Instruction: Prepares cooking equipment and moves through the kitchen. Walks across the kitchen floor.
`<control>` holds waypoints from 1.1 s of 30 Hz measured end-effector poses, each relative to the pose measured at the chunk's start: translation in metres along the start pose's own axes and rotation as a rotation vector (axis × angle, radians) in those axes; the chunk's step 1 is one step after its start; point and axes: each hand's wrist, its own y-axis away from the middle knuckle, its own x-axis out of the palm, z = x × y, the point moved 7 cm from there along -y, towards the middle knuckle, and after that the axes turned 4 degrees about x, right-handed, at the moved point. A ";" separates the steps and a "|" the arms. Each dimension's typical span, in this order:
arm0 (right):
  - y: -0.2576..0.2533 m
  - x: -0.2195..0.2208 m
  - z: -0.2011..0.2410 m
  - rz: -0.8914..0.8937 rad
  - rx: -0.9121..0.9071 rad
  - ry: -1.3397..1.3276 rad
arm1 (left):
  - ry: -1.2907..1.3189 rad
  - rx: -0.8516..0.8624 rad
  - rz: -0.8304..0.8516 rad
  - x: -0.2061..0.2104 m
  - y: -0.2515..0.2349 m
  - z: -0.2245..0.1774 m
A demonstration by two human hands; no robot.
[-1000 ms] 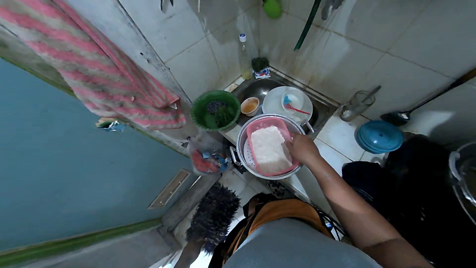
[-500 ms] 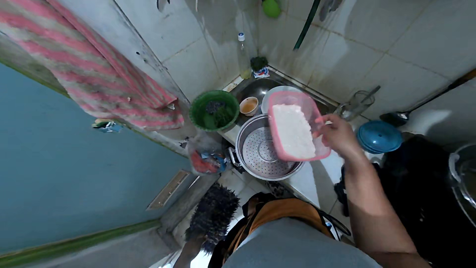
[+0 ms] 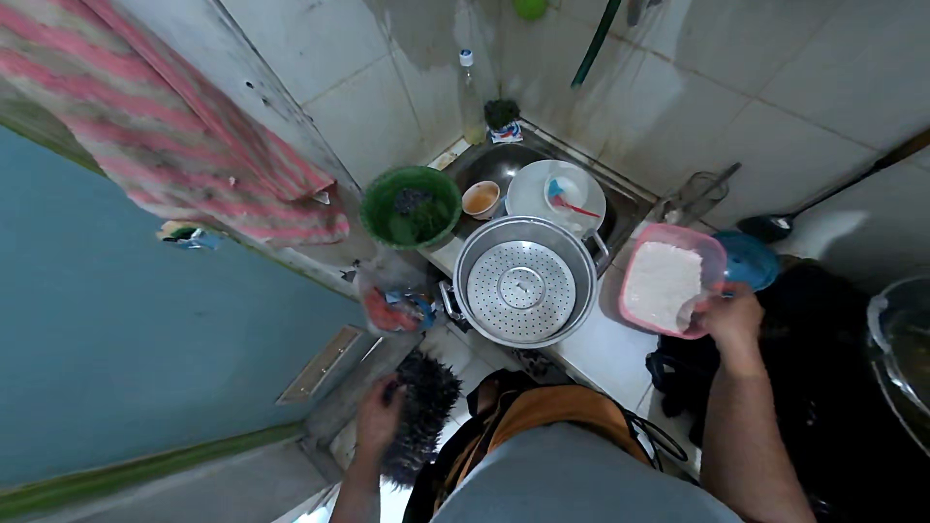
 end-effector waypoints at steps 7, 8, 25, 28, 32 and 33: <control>0.003 0.047 -0.021 0.079 -0.028 -0.019 | 0.200 0.376 -0.141 -0.035 -0.037 -0.137; 0.009 0.043 -0.018 0.054 -0.044 0.033 | 0.242 0.383 -0.106 -0.034 -0.042 -0.147; 0.118 0.113 0.118 0.256 -0.095 -0.481 | 0.530 0.066 0.625 -0.012 -0.108 -0.228; 0.108 0.093 0.148 0.126 -0.120 -0.425 | 0.584 0.018 0.715 -0.005 -0.129 -0.240; 0.092 0.066 0.192 0.010 -0.151 -0.360 | 0.671 -0.055 0.829 0.025 -0.152 -0.251; 0.087 0.061 0.203 -0.009 -0.156 -0.333 | 0.707 -0.062 0.847 0.034 -0.159 -0.254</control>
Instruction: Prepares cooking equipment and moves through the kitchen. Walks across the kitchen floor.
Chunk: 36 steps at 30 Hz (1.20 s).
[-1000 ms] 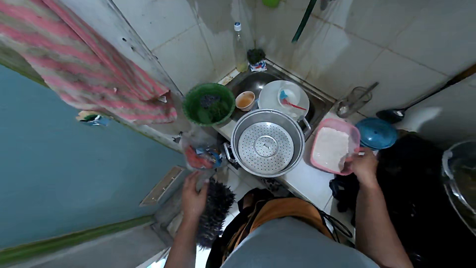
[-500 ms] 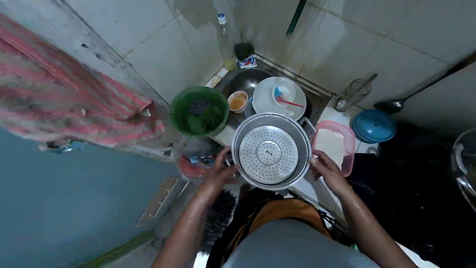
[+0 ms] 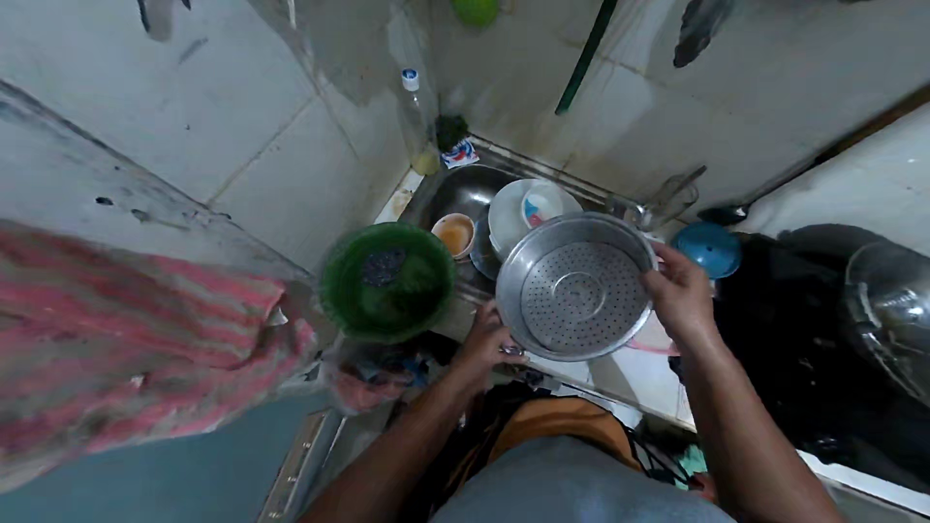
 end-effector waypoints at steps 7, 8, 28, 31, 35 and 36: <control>-0.045 -0.004 0.057 -0.105 -0.060 0.207 | 0.157 0.002 0.053 0.019 -0.057 -0.010; -0.051 -0.004 0.064 -0.119 -0.070 0.240 | 0.177 -0.004 0.060 0.022 -0.063 -0.011; -0.096 0.035 0.133 -0.060 -0.124 0.712 | 0.208 -0.120 0.098 0.054 -0.102 -0.009; -0.094 0.040 0.143 -0.062 -0.131 0.766 | 0.192 -0.119 0.106 0.057 -0.104 -0.009; -0.094 0.046 0.152 -0.066 -0.149 0.800 | 0.214 -0.115 0.071 0.062 -0.105 -0.010; -0.094 0.047 0.154 -0.064 -0.154 0.809 | 0.214 -0.114 0.079 0.064 -0.105 -0.011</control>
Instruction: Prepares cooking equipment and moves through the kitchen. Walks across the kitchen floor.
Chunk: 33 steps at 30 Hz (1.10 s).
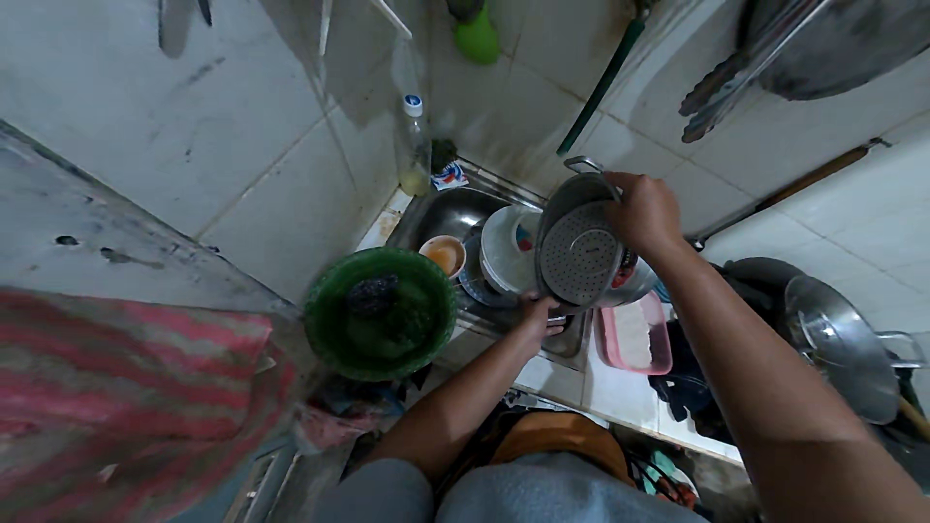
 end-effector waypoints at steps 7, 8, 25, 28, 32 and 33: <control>0.004 -0.005 0.022 0.003 -0.044 0.081 | 0.013 -0.019 0.041 0.011 -0.002 0.002; 0.004 -0.005 0.025 0.005 -0.057 0.094 | 0.027 -0.016 0.045 0.012 -0.003 0.003; 0.019 -0.007 0.079 0.038 -0.191 0.305 | 0.116 0.016 0.125 0.035 0.009 0.007; 0.022 -0.008 0.085 0.045 -0.205 0.320 | 0.129 0.011 0.125 0.038 0.013 0.006; 0.024 -0.006 0.088 0.052 -0.204 0.326 | 0.120 0.002 0.132 0.039 0.015 0.009; 0.024 -0.006 0.088 0.048 -0.210 0.328 | 0.122 -0.003 0.126 0.038 0.015 0.009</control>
